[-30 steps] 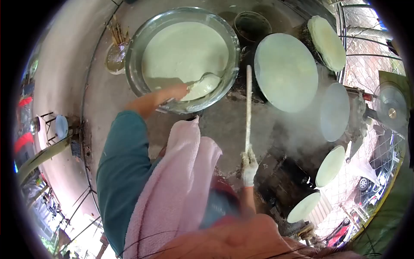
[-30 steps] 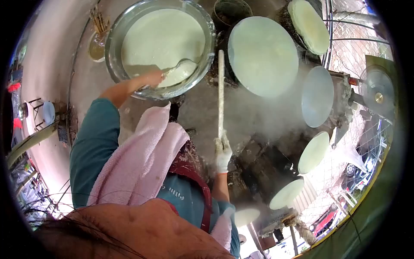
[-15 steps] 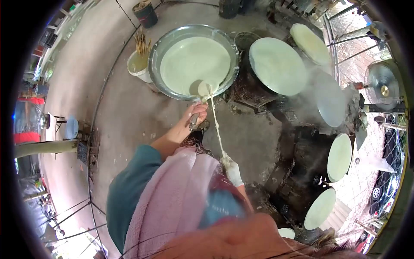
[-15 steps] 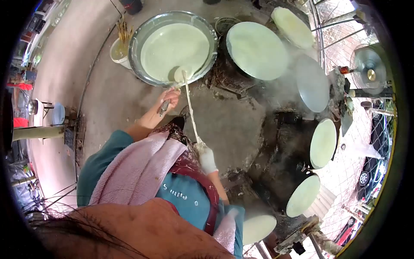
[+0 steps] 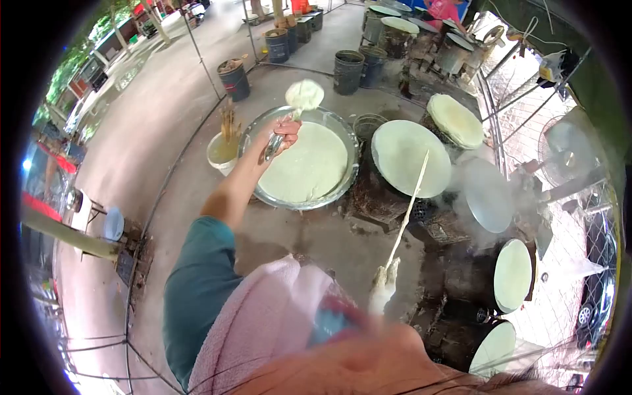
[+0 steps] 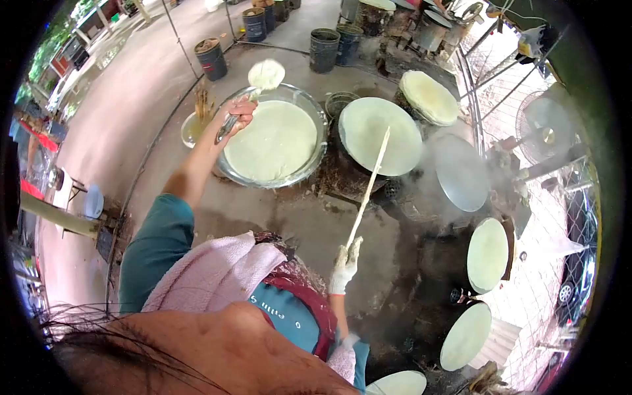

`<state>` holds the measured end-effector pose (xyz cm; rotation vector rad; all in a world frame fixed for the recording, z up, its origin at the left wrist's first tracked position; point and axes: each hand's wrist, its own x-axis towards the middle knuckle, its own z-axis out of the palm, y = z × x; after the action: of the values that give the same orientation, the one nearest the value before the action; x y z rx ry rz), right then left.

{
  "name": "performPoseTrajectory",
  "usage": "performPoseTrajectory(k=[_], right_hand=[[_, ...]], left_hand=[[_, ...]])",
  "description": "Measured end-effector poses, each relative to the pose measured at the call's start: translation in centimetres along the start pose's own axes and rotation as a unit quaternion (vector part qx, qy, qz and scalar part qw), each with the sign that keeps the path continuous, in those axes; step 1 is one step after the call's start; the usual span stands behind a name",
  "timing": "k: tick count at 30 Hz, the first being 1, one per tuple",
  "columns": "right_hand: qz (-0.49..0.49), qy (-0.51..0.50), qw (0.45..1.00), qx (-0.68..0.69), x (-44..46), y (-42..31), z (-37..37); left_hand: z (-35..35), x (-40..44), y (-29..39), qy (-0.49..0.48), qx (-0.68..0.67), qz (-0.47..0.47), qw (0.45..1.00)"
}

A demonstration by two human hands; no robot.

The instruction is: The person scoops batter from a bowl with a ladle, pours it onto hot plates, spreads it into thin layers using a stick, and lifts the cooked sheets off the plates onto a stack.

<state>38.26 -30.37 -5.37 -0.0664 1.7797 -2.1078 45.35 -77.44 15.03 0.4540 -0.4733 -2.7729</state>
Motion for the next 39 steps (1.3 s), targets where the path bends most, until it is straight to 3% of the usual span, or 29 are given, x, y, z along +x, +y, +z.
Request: performPoseTrajectory(k=[1,3,5,8,10,12,16,20,23,24,26,27,31,33,35,36,37,39], right_hand=[[0.013,0.017,1.000,0.018,0.6,0.5,-0.8],[0.037,0.038,0.998,0.017,1.3,0.3,-2.1],[0.046,0.073,0.996,0.013,1.3,0.6,-3.4],[0.051,0.139,0.989,0.009,2.1,-0.1,-5.3],[0.084,0.187,0.978,0.034,2.4,-2.2,-6.2],[0.030,0.198,0.980,0.003,4.8,-1.0,-9.4],[0.031,0.210,0.976,0.051,8.3,-3.9,-15.1],[-0.026,0.237,0.970,-0.058,13.6,-1.2,-26.8],[0.018,0.248,0.969,-0.008,16.9,-3.6,-33.4],[0.039,0.234,0.969,-0.074,18.5,-5.5,-34.8],[0.019,0.228,0.973,-0.043,22.1,-8.0,-37.3],[0.018,0.224,0.974,-0.009,24.3,-8.8,-38.6],[-0.065,0.195,0.977,0.063,34.4,-11.7,-40.2],[-0.098,0.214,0.968,-0.082,39.3,-12.8,-39.8],[-0.133,0.248,0.861,-0.423,42.0,-16.6,-37.7],[-0.072,0.227,0.887,-0.396,43.2,-17.2,-37.0],[0.013,0.197,0.844,-0.499,44.4,-16.6,-37.0],[0.124,0.181,0.804,-0.553,45.5,-16.2,-36.0]], left_hand=[[-0.4,1.6,0.1,0.042,-0.032,-0.016,0.998],[0.0,2.5,-2.0,0.074,0.197,0.074,0.975],[1.2,2.6,-4.9,0.087,0.420,0.159,0.889],[4.4,3.6,-7.0,0.070,0.489,0.122,0.861],[6.0,5.8,-8.6,0.018,0.449,0.058,0.892],[7.8,8.1,-11.5,-0.006,0.406,-0.025,0.913],[6.5,14.8,-20.0,-0.090,0.213,-0.268,0.935],[8.3,21.4,-32.3,-0.119,0.014,-0.427,0.896],[12.2,28.0,-40.7,-0.228,0.023,-0.469,0.853],[14.7,29.7,-42.8,-0.195,0.094,-0.423,0.880],[20.8,32.9,-47.3,-0.124,0.274,-0.306,0.903],[22.4,35.6,-49.3,-0.153,0.339,-0.282,0.884],[27.1,44.4,-57.1,-0.122,0.444,-0.209,0.863],[28.0,48.0,-60.7,-0.108,0.453,-0.179,0.867],[26.2,51.9,-64.7,-0.096,0.435,-0.157,0.881],[24.9,53.4,-66.3,-0.077,0.472,-0.143,0.866],[23.3,54.7,-67.7,-0.059,0.508,-0.129,0.850],[23.8,56.1,-68.0,-0.029,0.576,-0.103,0.810]])
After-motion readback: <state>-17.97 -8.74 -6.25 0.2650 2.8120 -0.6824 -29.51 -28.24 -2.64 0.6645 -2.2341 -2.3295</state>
